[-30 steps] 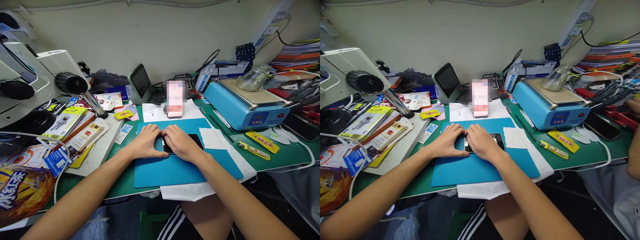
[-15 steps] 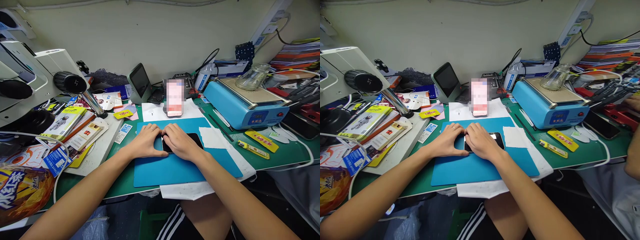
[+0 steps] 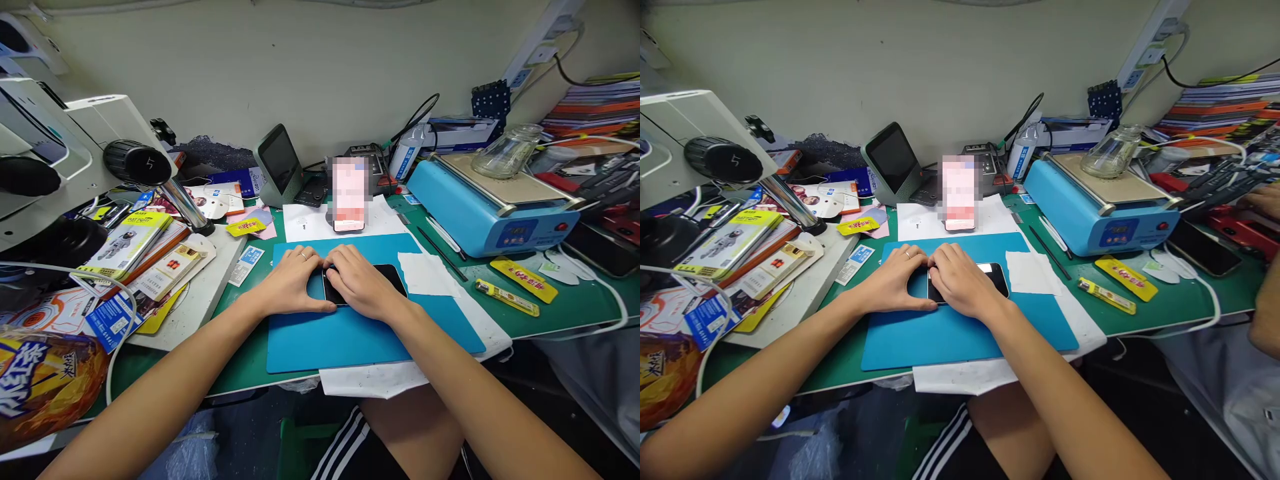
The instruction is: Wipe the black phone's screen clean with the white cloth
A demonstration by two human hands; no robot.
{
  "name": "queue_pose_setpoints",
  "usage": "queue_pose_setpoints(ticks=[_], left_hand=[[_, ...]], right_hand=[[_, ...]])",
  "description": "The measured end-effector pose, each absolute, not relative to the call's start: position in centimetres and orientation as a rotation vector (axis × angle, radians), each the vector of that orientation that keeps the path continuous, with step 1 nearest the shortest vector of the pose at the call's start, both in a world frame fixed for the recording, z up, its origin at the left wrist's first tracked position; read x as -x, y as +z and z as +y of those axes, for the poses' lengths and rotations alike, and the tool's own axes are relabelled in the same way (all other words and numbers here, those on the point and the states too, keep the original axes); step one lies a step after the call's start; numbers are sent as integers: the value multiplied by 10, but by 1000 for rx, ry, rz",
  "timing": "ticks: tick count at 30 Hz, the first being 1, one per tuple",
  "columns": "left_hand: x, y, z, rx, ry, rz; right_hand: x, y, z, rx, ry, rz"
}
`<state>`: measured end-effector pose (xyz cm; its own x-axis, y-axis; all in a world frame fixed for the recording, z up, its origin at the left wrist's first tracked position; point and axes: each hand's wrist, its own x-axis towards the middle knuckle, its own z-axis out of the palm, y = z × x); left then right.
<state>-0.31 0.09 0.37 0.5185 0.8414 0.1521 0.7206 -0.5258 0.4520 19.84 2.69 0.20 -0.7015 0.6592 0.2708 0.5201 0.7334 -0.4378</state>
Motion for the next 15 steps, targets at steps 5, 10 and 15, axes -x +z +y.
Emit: queue_pose_setpoints(ticks=[5, 10, 15], left_hand=[[3, 4, 1, -2438, 502, 1302], [4, 3, 2, -2445, 512, 1303], [4, 1, 2, -2450, 530, 1303]], right_hand=[[-199, 2, 26, 905, 485, -2509], [-199, 2, 27, 895, 504, -2502], [-200, 4, 27, 888, 516, -2485]])
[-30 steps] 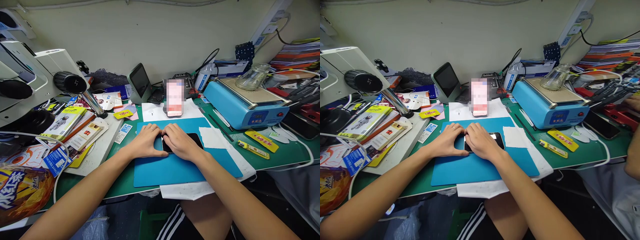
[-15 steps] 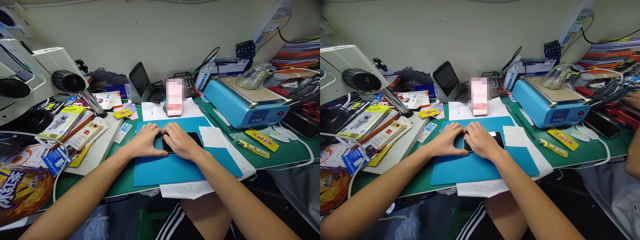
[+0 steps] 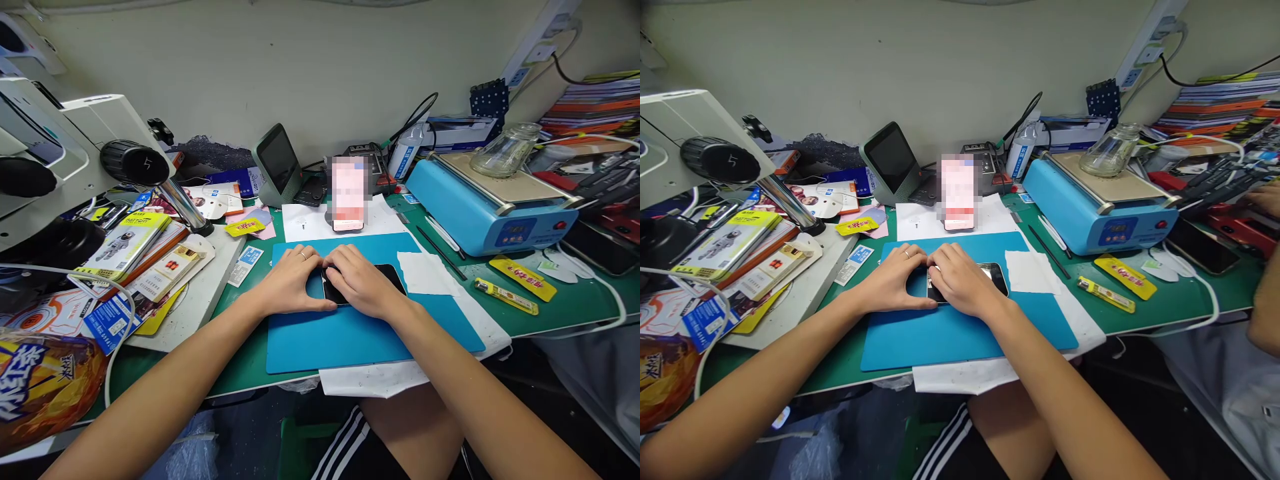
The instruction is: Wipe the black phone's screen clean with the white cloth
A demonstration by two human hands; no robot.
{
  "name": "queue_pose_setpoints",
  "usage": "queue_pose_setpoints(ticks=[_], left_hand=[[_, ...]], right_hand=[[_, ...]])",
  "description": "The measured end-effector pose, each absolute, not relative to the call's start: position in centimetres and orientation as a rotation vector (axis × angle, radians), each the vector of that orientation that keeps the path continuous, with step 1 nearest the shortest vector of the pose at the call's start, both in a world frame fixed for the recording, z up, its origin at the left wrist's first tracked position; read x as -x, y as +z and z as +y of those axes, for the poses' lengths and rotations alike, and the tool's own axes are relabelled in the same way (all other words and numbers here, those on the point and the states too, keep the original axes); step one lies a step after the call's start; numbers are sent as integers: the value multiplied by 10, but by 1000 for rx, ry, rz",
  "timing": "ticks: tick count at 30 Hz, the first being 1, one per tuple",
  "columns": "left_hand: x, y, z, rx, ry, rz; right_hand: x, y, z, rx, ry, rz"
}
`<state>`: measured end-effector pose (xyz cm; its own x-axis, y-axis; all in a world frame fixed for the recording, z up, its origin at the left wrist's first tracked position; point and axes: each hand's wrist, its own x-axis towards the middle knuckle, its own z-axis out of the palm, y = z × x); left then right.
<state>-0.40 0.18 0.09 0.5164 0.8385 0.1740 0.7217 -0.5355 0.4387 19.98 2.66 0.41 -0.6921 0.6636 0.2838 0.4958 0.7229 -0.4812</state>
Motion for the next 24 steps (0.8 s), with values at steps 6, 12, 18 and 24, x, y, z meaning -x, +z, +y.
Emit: queue_pose_setpoints(ticks=[6, 12, 18, 24], left_hand=[[4, 0, 2, -2448, 537, 1296], [3, 2, 2, -2449, 547, 1286], [3, 3, 2, -2484, 550, 1267], [5, 3, 3, -2483, 514, 1286]], right_hand=[[-200, 4, 24, 929, 505, -2392], [-201, 2, 21, 967, 478, -2337], [-201, 7, 18, 978, 477, -2301], [-240, 25, 11, 1149, 494, -1984]])
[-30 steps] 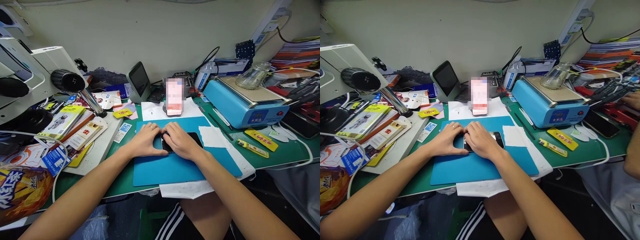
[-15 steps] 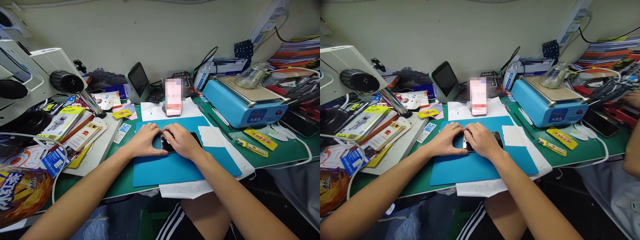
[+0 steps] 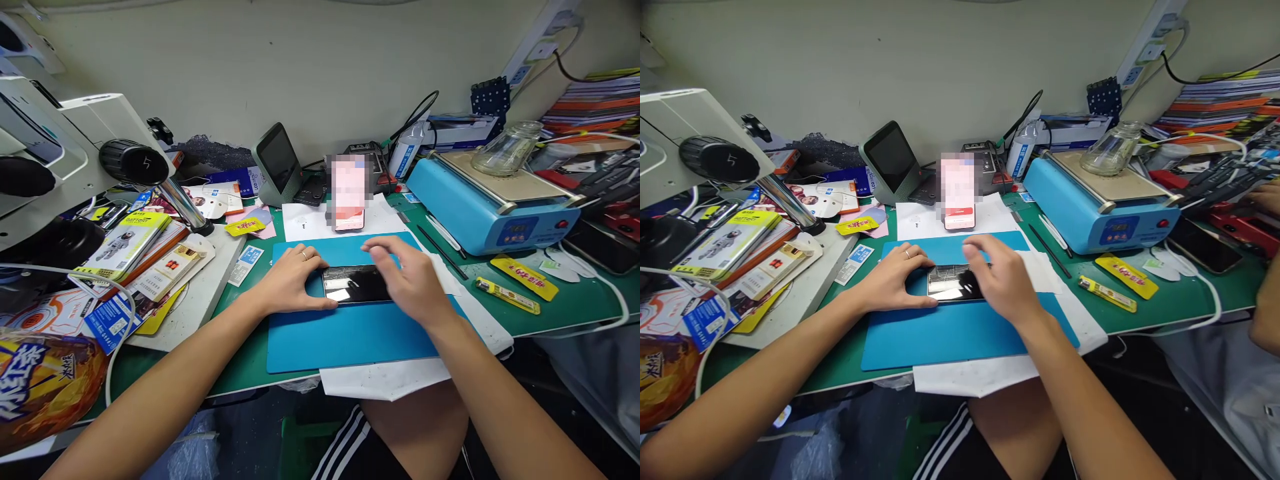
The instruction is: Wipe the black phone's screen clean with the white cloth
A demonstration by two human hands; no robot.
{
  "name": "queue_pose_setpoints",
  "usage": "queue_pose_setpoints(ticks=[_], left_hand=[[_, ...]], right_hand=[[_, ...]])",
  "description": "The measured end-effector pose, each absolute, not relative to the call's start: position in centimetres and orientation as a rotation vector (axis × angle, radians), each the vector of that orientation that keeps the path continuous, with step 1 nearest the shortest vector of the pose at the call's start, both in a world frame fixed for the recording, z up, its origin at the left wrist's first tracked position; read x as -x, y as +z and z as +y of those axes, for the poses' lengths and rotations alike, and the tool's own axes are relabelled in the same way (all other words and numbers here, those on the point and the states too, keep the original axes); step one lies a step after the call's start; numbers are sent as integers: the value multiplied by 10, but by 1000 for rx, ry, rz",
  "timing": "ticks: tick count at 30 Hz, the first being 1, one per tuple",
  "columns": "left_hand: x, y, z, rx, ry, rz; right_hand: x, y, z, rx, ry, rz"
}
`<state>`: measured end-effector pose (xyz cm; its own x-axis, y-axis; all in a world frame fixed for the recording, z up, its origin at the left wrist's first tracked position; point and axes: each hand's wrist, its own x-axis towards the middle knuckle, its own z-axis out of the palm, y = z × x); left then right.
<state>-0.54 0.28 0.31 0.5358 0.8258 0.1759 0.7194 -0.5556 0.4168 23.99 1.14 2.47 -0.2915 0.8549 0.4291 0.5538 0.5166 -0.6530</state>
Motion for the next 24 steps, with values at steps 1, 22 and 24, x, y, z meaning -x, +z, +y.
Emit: queue_pose_setpoints(ticks=[1, 22, 24], left_hand=[[6, 3, 3, -2483, 509, 1285], [5, 5, 2, -2498, 491, 1270], [5, 6, 2, -2489, 494, 1271]], right_hand=[[-251, 25, 11, 1208, 497, -1913], [-305, -7, 0, 1374, 222, -2084], [-305, -6, 0, 1384, 257, -2079]])
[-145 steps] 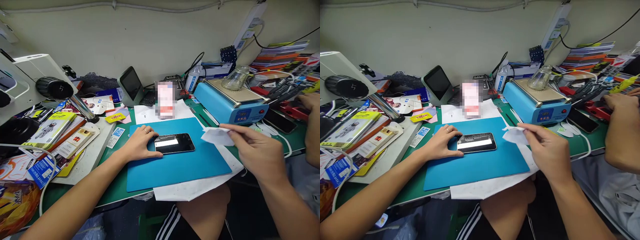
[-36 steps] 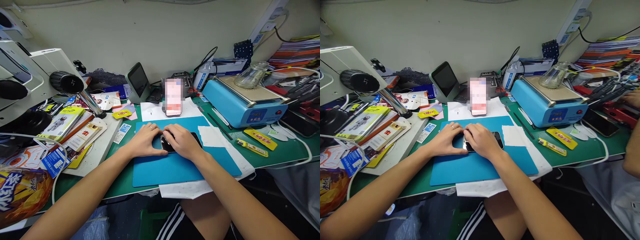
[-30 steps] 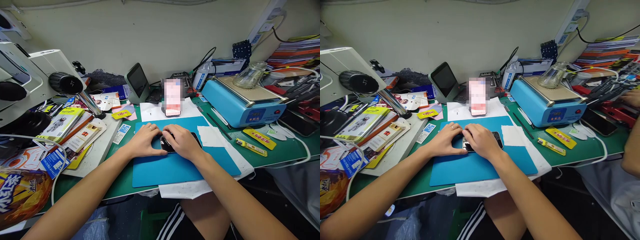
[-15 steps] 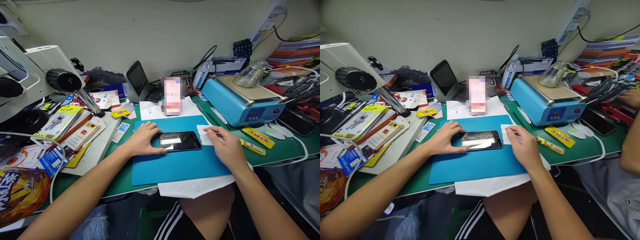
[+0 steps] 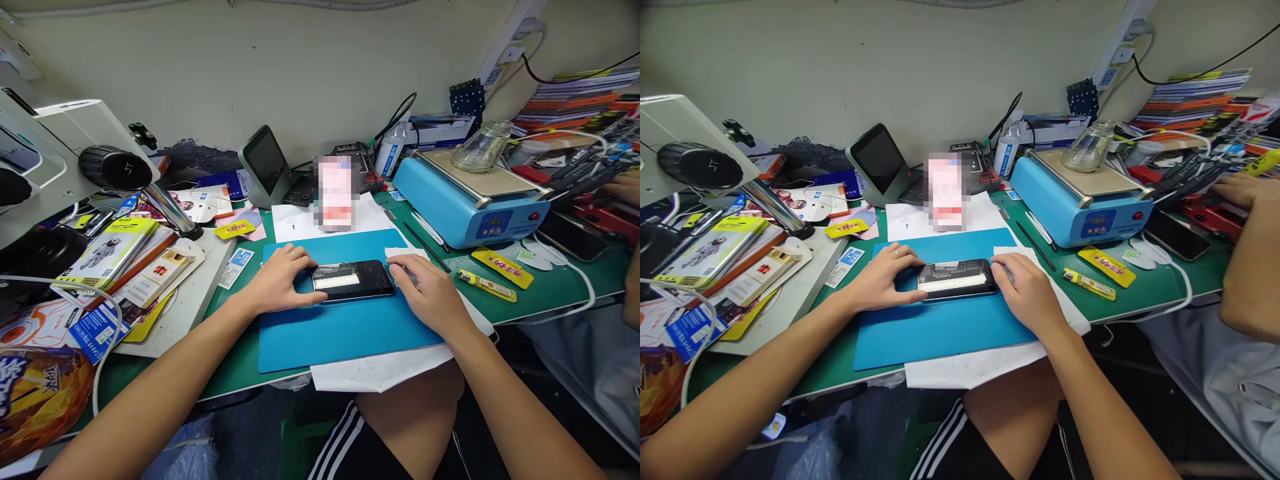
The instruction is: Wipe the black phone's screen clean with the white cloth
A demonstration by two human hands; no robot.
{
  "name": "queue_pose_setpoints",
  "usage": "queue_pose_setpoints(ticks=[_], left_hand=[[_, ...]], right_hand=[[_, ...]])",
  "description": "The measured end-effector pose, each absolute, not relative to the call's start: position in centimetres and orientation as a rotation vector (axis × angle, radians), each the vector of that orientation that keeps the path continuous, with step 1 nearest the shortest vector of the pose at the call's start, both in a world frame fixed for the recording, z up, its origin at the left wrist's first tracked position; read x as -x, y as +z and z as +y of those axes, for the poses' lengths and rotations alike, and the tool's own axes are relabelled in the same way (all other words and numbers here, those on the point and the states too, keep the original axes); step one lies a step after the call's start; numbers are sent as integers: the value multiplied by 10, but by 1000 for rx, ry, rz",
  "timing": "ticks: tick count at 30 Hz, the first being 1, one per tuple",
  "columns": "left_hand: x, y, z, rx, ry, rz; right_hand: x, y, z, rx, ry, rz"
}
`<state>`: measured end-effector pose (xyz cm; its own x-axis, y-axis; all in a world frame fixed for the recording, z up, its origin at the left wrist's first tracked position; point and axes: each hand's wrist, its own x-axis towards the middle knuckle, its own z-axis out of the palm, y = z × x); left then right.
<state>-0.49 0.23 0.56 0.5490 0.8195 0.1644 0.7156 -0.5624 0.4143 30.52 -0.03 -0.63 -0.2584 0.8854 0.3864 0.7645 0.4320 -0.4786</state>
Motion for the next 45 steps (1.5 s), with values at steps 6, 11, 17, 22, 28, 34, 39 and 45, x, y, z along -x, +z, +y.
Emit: queue_pose_setpoints(ticks=[6, 11, 17, 22, 28, 34, 39, 45], left_hand=[[4, 7, 1, -2461, 500, 1296], [0, 5, 2, -2426, 553, 1354], [-1, 2, 5, -2422, 602, 1367], [-1, 2, 6, -2385, 621, 1443], [1, 2, 6, -2290, 697, 1617], [1, 0, 6, -2336, 662, 1534], [0, 2, 4, -2352, 628, 1448], [1, 3, 5, -2336, 659, 1412]], right_hand=[[-305, -2, -2, 1399, 380, -2018], [-306, 2, -3, 1345, 441, -1959], [-303, 13, 4, 1384, 515, -1906], [-294, 21, 35, 1478, 454, -1937], [-298, 18, 56, 1531, 335, -1952], [-326, 6, 24, 1610, 213, -2007], [-331, -6, 15, 1552, 173, -2120], [-325, -7, 24, 1527, 198, -2121]])
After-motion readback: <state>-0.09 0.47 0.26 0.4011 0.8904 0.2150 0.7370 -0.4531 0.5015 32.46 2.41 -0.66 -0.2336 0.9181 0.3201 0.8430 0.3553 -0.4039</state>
